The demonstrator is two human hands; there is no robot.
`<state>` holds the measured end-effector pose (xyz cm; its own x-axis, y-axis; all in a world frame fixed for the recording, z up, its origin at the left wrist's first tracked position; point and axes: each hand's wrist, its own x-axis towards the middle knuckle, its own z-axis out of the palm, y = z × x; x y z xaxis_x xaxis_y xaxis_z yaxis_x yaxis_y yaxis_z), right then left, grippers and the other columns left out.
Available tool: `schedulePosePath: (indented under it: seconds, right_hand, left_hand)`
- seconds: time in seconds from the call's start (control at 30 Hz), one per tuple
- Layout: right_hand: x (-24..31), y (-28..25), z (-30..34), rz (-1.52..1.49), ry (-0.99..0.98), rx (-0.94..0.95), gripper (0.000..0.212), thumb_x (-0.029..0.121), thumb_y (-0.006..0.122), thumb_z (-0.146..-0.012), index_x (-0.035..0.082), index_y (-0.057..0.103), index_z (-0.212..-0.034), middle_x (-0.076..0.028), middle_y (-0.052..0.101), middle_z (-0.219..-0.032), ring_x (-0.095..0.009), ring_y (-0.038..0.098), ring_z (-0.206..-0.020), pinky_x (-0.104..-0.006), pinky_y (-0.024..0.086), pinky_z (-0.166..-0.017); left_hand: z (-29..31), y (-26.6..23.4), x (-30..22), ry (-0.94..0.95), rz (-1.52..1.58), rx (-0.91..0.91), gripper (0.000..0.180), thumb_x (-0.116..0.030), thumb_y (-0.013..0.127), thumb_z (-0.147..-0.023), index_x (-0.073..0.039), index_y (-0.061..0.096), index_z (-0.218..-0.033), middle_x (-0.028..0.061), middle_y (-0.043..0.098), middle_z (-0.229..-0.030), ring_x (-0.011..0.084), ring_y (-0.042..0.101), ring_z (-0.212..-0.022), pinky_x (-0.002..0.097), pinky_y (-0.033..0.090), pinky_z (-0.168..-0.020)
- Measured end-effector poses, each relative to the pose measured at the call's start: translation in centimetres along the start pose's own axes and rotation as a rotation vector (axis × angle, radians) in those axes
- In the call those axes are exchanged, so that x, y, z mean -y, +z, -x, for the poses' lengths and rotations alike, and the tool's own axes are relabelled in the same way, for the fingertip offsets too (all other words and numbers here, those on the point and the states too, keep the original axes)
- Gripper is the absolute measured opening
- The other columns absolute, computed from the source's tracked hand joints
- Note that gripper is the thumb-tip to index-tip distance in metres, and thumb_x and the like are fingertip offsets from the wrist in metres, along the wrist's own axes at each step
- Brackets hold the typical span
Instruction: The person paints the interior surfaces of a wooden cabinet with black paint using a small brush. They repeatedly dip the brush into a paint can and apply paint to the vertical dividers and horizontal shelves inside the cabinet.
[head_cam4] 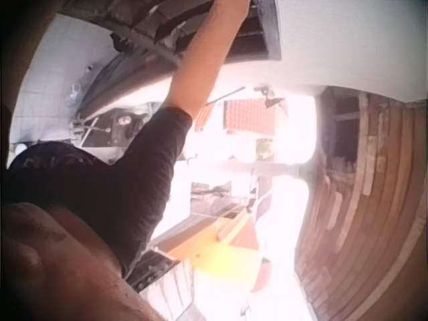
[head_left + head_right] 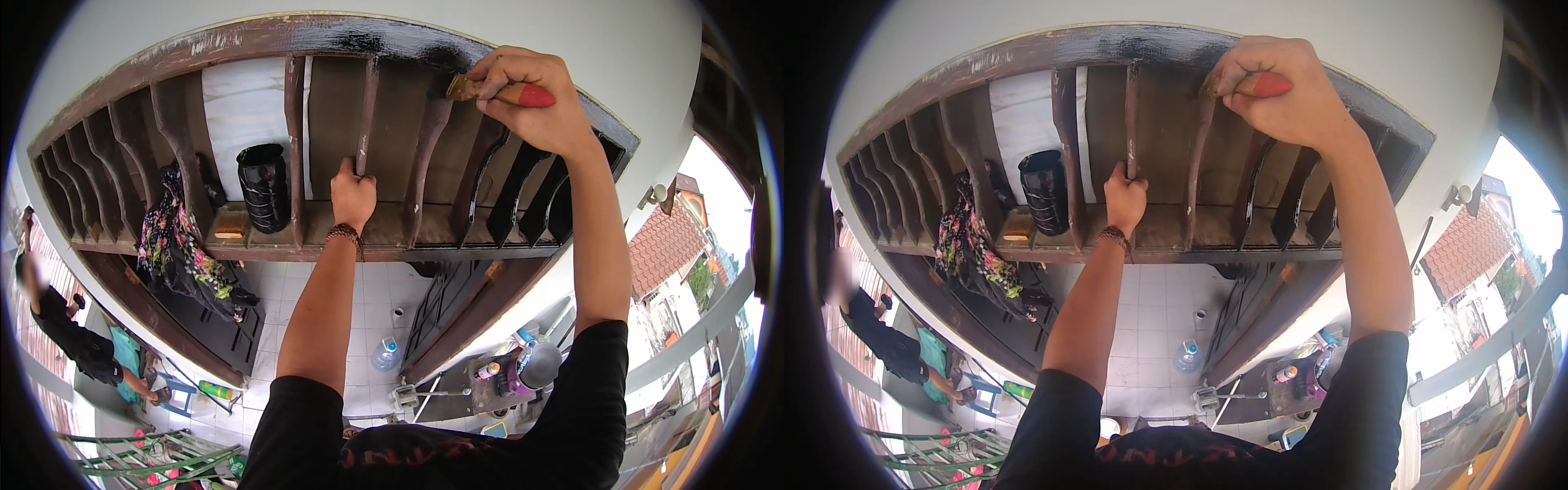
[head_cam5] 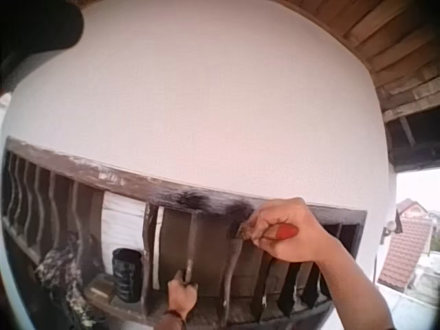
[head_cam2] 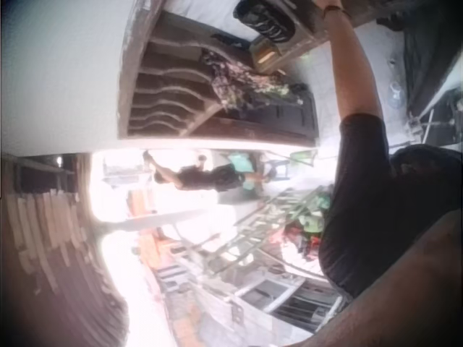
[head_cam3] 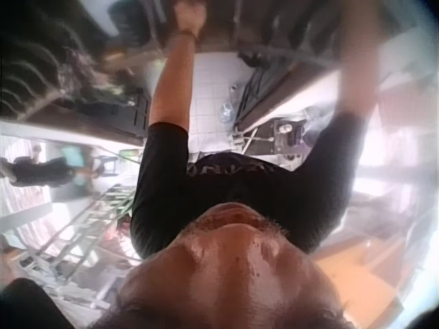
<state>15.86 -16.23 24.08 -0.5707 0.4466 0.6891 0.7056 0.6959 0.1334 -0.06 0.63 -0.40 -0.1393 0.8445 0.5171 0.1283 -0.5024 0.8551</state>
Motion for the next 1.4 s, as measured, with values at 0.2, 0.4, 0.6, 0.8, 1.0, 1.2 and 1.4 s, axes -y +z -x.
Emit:
schedulePosePath:
  seconds: [0.2,0.4,0.6,0.8,1.0,1.2,1.4]
  right_hand:
    - [-1.3,-1.5,1.1,0.106,0.102,-0.272,0.011,-0.004,0.074,-0.073,0.002,0.067,-0.079,-0.007,0.072,-0.091,-0.018,0.069,-0.085,-0.0299,0.054,-0.078]
    - [1.8,1.8,-0.1,-0.109,0.18,-0.175,0.014,0.008,0.075,-0.081,0.002,0.067,-0.091,-0.006,0.074,-0.085,-0.012,0.068,-0.077,-0.027,0.053,-0.071]
    - [-1.2,1.5,0.1,-0.117,0.228,-0.388,0.013,0.008,0.076,-0.082,0.002,0.068,-0.091,-0.006,0.074,-0.087,-0.011,0.069,-0.083,-0.026,0.054,-0.073]
    - [-0.2,4.4,-0.1,-0.058,0.045,-0.362,0.012,0.006,0.076,-0.083,0.001,0.068,-0.089,-0.005,0.074,-0.086,-0.011,0.069,-0.083,-0.0244,0.054,-0.074]
    - [0.5,9.3,2.5,-0.133,0.02,-0.866,0.017,0.001,0.079,-0.08,0.0,0.062,-0.085,-0.013,0.072,-0.087,-0.016,0.07,-0.08,-0.0261,0.055,-0.07]
    - [-1.6,15.0,2.7,-0.136,0.078,-1.072,0.021,-0.001,0.078,-0.082,0.002,0.058,-0.086,-0.018,0.07,-0.096,-0.018,0.07,-0.083,-0.027,0.055,-0.073]
    - [1.5,17.2,1.9,-0.017,-0.039,-1.063,0.023,-0.002,0.077,-0.082,0.002,0.056,-0.09,-0.018,0.067,-0.098,-0.02,0.069,-0.086,-0.0282,0.056,-0.075]
  left_hand:
    - [0.2,-0.1,-0.7,0.014,-0.021,0.002,0.03,-0.005,0.057,-0.078,0.005,0.061,-0.105,0.027,0.067,-0.078,0.0437,0.067,-0.083,0.0471,0.052,-0.077]
    - [-0.3,-0.3,0.3,0.03,-0.031,-0.032,0.027,-0.005,0.057,-0.078,0.006,0.06,-0.103,0.0272,0.067,-0.078,0.0445,0.067,-0.083,0.0477,0.051,-0.077]
    - [0.3,0.4,0.0,0.027,0.002,0.004,0.026,-0.005,0.057,-0.078,0.006,0.059,-0.101,0.0267,0.067,-0.077,0.044,0.067,-0.082,0.0472,0.051,-0.077]
    - [0.2,0.3,0.1,0.025,-0.008,-0.008,0.026,-0.005,0.058,-0.078,0.006,0.059,-0.102,0.0261,0.067,-0.076,0.0435,0.067,-0.082,0.0464,0.051,-0.077]
    - [-0.3,-0.4,0.0,0.016,-0.05,-0.028,0.028,-0.005,0.057,-0.078,0.006,0.059,-0.103,0.0258,0.067,-0.076,0.0431,0.067,-0.081,0.0458,0.052,-0.076]
    - [0.4,0.0,-0.9,0.026,-0.007,0.009,0.027,-0.002,0.057,-0.078,0.007,0.059,-0.103,0.0261,0.067,-0.074,0.041,0.069,-0.076,0.0437,0.053,-0.073]
    - [0.3,-0.4,-1.1,0.022,0.007,0.013,0.026,0.0,0.057,-0.077,0.008,0.059,-0.101,0.0239,0.065,-0.068,0.0387,0.069,-0.069,0.0396,0.053,-0.071]
